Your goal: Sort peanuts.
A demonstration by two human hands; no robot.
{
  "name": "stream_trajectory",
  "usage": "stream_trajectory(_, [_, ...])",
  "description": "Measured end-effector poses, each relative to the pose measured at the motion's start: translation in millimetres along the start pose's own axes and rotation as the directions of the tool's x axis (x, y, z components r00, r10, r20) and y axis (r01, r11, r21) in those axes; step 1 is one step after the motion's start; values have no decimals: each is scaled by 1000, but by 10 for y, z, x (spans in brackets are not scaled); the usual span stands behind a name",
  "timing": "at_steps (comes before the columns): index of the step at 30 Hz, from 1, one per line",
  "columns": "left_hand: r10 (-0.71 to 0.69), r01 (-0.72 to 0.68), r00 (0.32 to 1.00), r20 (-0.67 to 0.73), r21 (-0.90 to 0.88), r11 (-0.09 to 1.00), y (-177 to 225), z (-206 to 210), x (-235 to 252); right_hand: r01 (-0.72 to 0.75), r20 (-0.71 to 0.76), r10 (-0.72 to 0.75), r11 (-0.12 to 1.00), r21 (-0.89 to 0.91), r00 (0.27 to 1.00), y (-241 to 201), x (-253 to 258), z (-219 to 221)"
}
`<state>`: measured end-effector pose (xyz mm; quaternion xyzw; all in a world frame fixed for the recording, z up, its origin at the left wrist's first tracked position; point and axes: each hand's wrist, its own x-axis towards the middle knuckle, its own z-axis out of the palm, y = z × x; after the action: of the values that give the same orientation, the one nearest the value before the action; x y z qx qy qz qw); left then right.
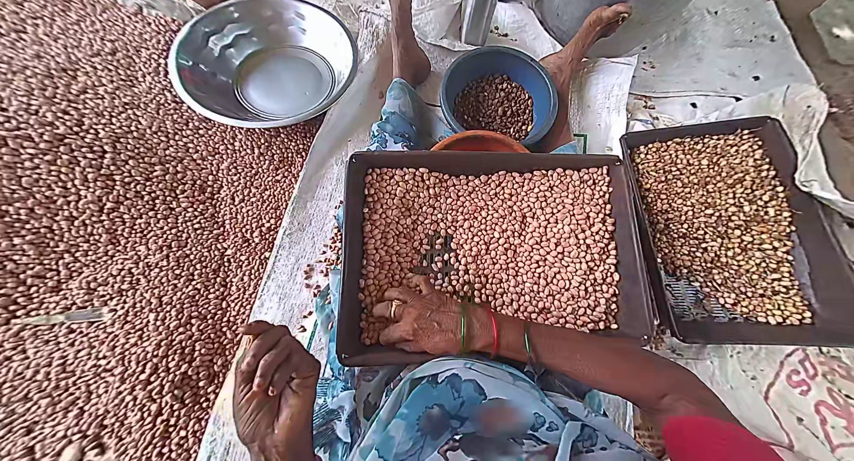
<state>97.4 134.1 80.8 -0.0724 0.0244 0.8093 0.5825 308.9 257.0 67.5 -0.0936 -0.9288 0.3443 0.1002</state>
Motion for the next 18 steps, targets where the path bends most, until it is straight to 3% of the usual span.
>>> stream_trajectory(2, [0, 0, 1000, -4, -27, 1000, -21, 64, -32, -28, 79, 38, 992, -120, 996, 177, 40, -87])
stream_trajectory(4, [25, -25, 1000, -4, -34, 999, 14, 94, -76, -203, 93, 234, 944, -261, 968, 392, -42, -468])
stream_trajectory(7, [83, -84, 996, -19, -43, 996, 160, 31, -152, -459, -122, 444, 833, -309, 888, 464, -305, -1160])
stream_trajectory(9, [109, -112, 993, -44, -75, 991, 233, -24, -175, -513, -294, 430, 793, -329, 854, 396, -499, -1394])
stream_trajectory(11, [117, -121, 992, -55, -79, 990, 266, -83, -183, -487, -356, 369, 804, -341, 859, 423, -594, -1348])
stream_trajectory(14, [106, -110, 992, -65, -58, 992, 219, -115, -164, -380, -231, 315, 859, -345, 921, 542, -667, -949])
stream_trajectory(16, [94, -98, 993, -70, -45, 994, 178, -108, -145, -420, -174, 382, 843, -337, 908, 491, -762, -795])
stream_trajectory(18, [95, -97, 993, -71, -32, 995, 164, -103, -144, -553, -159, 532, 762, -336, 831, 373, -824, -884])
